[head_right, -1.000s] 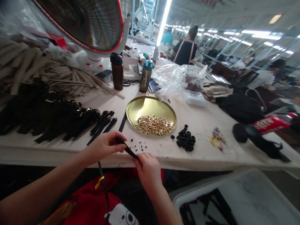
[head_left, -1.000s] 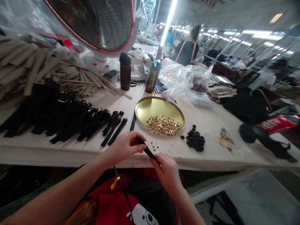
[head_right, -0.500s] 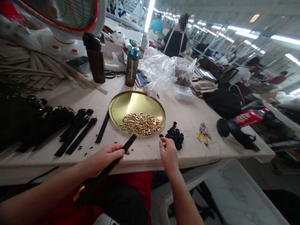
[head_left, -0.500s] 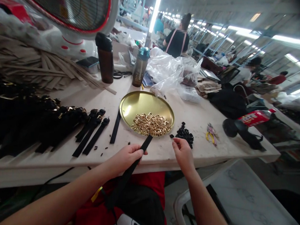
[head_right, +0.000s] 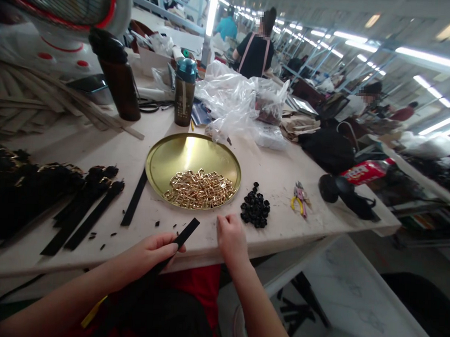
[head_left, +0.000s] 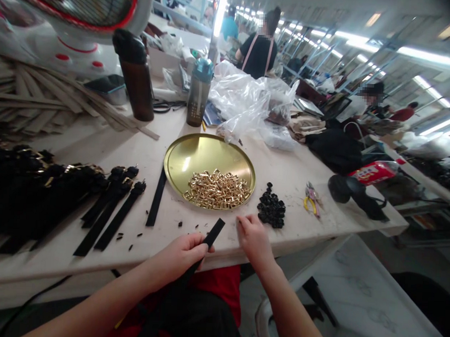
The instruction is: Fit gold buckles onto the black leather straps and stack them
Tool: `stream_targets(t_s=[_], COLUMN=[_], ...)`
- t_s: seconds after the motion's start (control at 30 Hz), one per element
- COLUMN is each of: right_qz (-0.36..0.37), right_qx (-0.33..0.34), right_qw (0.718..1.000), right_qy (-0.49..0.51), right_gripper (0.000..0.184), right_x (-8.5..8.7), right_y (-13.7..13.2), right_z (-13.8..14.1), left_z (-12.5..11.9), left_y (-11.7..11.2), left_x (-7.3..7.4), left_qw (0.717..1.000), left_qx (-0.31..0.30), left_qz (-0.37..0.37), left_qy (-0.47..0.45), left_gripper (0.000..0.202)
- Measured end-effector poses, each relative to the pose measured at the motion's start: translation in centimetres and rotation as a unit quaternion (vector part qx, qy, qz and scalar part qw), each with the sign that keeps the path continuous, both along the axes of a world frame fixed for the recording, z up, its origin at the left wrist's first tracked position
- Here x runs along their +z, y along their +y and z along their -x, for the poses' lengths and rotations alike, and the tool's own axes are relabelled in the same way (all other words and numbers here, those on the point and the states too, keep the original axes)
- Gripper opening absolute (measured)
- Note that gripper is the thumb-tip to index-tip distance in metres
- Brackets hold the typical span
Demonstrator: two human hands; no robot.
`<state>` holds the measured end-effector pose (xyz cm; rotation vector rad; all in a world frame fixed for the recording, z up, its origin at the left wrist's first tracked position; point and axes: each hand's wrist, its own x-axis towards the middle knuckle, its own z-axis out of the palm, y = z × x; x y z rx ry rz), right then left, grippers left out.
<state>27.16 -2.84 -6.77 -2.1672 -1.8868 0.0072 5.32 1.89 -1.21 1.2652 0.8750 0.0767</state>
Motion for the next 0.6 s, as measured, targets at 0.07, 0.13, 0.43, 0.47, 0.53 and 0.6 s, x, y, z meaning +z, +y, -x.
stream_targets(t_s=[0.07, 0.13, 0.43, 0.47, 0.53, 0.6], right_qz=[-0.026, -0.040, -0.055, -0.024, 0.037, 0.073], right_qx=[-0.018, -0.046, -0.123, -0.119, -0.107, -0.100], right_qw=[0.998, 0.994, 0.991, 0.991, 0.987, 0.979], right_qy=[0.049, 0.089, -0.014, -0.049, -0.118, -0.161], right_gripper=[0.025, 0.023, 0.026, 0.024, 0.019, 0.015], right_x=[-0.3, -0.6, 0.6, 0.8, 1.1, 1.2], right_y=[-0.5, -0.7, 1.0, 1.6, 2.8, 3.8], right_z=[-0.3, -0.9, -5.9, -6.5, -7.3, -7.6], left_z=[-0.1, -0.2, -0.2, -0.3, -0.4, -0.5], left_y=[-0.1, -0.1, 0.2, 0.3, 0.3, 0.2], left_x=[0.0, -0.2, -0.7, -0.6, -0.3, 0.1], left_qw=[1.000, 1.000, 1.000, 1.000, 1.000, 1.000], left_qx=[-0.009, -0.008, -0.004, -0.004, -0.005, -0.002], left_qz=[-0.007, -0.011, -0.003, -0.005, -0.009, -0.002], left_qy=[0.003, 0.000, 0.002, 0.003, 0.006, 0.008], left_gripper=[0.030, 0.031, 0.031, 0.031, 0.031, 0.031])
